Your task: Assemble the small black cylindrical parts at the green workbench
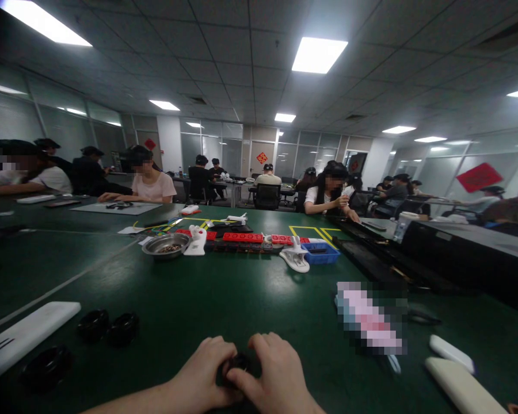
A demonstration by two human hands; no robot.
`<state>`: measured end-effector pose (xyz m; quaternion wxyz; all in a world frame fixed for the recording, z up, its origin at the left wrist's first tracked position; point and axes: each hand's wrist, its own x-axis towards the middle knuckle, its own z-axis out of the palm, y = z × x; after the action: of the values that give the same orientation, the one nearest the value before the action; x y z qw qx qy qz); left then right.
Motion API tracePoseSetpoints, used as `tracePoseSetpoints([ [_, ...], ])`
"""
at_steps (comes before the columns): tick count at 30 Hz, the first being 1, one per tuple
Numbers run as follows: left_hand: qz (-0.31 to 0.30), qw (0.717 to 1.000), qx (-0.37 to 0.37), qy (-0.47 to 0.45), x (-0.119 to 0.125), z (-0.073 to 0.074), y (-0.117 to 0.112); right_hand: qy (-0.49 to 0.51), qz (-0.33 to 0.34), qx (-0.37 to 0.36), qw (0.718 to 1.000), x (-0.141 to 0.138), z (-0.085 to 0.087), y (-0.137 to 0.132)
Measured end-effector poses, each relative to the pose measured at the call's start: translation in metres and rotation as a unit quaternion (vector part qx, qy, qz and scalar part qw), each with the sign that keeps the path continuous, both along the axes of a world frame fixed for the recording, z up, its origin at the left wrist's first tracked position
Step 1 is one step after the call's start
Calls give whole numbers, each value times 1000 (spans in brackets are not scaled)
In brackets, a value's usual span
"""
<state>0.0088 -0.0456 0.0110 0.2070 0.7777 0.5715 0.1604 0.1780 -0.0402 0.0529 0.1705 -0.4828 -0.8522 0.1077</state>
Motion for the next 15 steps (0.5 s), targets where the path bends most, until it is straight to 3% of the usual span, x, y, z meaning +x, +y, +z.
tracePoseSetpoints([
  [7,-18,1000,17,-1,0,-2,1,30,119,-26,992,2,0,3],
  [12,6,1000,-18,13,0,2,0,50,1,-10,999,9,1,4],
  [15,-12,1000,-10,16,-1,0,1,0,-14,-10,1000,1,-4,1],
])
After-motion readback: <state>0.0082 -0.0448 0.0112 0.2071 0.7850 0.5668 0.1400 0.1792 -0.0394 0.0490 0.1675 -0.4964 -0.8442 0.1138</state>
